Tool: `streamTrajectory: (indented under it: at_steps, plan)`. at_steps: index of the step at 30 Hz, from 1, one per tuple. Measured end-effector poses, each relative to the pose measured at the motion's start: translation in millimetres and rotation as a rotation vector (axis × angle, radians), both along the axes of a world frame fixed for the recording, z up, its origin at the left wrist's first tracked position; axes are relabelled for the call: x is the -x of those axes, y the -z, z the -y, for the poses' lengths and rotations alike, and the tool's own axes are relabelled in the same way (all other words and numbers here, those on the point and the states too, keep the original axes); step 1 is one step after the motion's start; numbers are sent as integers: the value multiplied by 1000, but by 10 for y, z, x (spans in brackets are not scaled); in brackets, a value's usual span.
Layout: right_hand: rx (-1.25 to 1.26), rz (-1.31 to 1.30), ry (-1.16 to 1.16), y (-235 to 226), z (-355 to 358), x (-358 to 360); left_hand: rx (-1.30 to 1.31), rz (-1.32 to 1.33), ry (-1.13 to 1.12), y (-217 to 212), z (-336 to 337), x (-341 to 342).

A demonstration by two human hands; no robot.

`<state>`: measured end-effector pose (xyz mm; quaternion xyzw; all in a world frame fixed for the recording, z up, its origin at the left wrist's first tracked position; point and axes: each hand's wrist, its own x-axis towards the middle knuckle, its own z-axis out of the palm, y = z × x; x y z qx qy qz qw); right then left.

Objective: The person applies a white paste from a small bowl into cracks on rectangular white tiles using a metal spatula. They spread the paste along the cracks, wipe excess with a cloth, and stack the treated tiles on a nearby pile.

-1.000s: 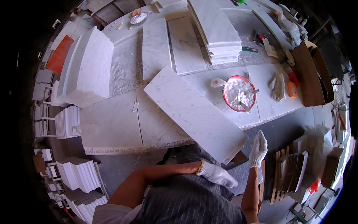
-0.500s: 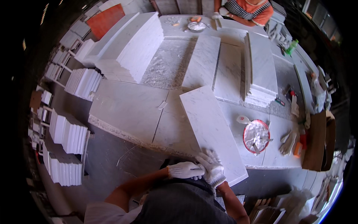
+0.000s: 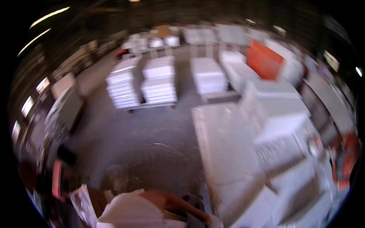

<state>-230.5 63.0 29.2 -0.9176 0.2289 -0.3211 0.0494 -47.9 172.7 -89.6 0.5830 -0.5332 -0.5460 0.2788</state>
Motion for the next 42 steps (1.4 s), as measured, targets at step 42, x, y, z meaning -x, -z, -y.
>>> streamTrajectory:
  at_steps: [42]
  plan:
    - [-34,-12,-621,55,-110,-1215,172,148,-290,-122,-224,-124]
